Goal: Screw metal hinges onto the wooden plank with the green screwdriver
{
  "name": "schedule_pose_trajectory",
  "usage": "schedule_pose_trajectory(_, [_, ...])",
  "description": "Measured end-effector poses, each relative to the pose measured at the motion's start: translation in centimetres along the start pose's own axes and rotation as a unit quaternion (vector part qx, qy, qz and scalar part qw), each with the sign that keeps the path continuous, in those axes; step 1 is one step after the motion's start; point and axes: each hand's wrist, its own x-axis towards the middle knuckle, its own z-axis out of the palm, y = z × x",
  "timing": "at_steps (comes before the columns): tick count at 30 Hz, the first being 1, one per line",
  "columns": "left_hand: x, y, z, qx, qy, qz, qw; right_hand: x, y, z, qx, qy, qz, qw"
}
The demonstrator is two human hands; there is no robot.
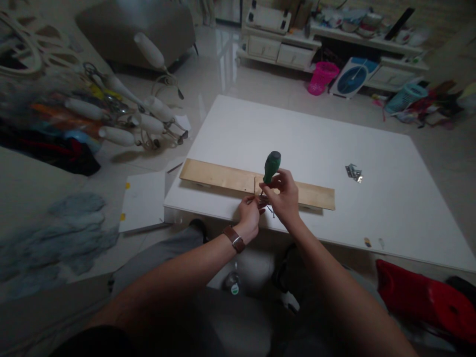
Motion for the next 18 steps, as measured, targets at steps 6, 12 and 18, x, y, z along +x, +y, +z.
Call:
schedule_pose_trajectory(6, [0.1, -0.06, -0.24, 0.0, -0.015, 0.005, 1.0, -0.13, -0.25, -0.29, -0.055, 0.011, -0.02, 0.998])
schedule_pose_trajectory(12, [-0.06, 0.08, -0.14, -0.005, -0.015, 0.01, 1.0, -0.25, -0.76, -0.48, -0.065, 0.003, -0.009, 0.998])
schedule_pose_trajectory(18, [-0.34, 0.49, 0.13, -0.004, -0.004, 0.001, 1.0, -0.27, -0.78, -0.55, -0.028, -0.038, -0.009, 0.999])
